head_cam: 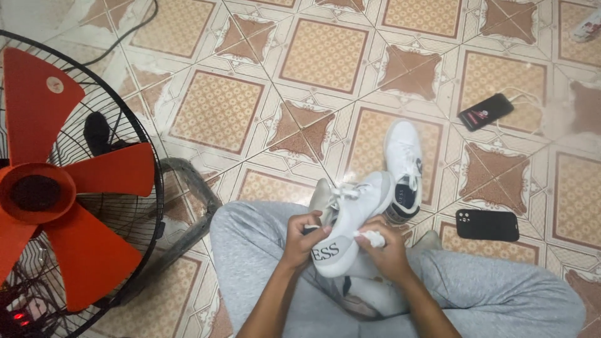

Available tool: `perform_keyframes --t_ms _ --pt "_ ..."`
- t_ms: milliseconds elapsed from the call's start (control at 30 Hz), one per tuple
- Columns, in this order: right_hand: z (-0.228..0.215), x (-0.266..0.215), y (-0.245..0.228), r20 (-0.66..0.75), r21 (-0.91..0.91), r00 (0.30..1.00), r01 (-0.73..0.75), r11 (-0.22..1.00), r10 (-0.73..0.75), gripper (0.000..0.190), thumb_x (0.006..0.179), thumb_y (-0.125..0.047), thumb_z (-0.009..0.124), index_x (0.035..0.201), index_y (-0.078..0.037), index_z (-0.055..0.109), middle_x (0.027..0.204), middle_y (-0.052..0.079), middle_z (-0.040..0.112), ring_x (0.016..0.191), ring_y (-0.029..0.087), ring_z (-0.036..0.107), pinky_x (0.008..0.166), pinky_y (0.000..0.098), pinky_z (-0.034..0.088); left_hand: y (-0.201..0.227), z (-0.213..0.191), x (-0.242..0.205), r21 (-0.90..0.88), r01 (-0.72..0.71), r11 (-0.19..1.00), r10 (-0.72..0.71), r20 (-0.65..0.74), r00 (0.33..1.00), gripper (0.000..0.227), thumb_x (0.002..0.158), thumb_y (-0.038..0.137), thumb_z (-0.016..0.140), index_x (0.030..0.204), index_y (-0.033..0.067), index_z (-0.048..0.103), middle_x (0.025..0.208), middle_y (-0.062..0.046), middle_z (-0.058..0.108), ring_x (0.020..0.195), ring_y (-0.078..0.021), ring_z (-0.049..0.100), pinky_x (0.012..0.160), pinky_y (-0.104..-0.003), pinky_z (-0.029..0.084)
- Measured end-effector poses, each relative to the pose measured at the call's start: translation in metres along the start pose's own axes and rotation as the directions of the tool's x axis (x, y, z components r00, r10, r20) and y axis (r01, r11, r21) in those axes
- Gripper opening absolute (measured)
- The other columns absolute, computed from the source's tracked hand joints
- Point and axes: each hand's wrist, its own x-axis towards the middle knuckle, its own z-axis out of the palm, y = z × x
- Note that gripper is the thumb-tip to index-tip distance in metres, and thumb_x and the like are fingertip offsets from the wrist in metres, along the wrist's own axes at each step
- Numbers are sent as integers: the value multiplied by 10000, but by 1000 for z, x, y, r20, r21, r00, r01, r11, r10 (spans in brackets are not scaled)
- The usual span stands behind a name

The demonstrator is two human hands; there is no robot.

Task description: Cleaning white sneakers with a cloth while sitting on the floor.

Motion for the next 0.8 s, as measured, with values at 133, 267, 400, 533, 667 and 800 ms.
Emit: perform_keyframes --t_ms 133,267,400,533,667,800 --pt "-1 25 26 -58 1 984 -167 986 167 211 1057 -239 986 1150 -58 930 1057 152 871 1006 285 800 948 496 590 -5 3 12 -97 71 993 -78 -73 994 568 937 130 1069 609 116 605 503 -58 643 579 -123 582 1148 -405 524" --pt "-3 54 37 -140 -42 966 -223 974 215 249 1067 -244 1001 1206 -52 922 1017 137 877 997 241 741 950 472 563 -7 5 22 -127 95 987 -105 -73 992 497 992 124 996 656 96 631 515 -66 615 539 -122 529 747 -333 503" --pt "-1 74 25 -165 -82 953 -268 960 252 232 1046 -213 1022 1210 -78 927 993 138 894 948 234 759 928 456 570 -8 2 28 -97 107 990 -113 -57 992 496 1039 163 958 669 111 631 502 -62 613 514 -116 501 617 -304 451" --pt "9 63 -28 -7 -93 997 -79 993 79 210 1002 -339 1031 1028 -141 968 1023 87 941 1088 310 820 1063 481 586 -31 -8 33 -95 111 989 -116 -45 992 468 1008 135 968 667 101 649 494 -80 609 484 -122 504 552 -287 401" --pt "14 60 -9 21 -119 998 -54 991 57 149 1002 -291 1036 1061 -173 967 1039 33 924 1129 252 763 1111 472 549 -29 -4 40 -86 113 990 -117 -48 992 447 1027 161 929 682 118 648 503 -75 601 480 -132 504 538 -299 404" --pt "-11 73 53 -184 -140 969 -192 971 165 196 1114 -200 979 1127 -39 866 1153 137 854 1171 305 764 1121 515 547 -38 -6 42 -71 141 988 -146 -73 987 448 1056 207 883 696 139 625 491 -59 573 489 -131 478 538 -302 396"
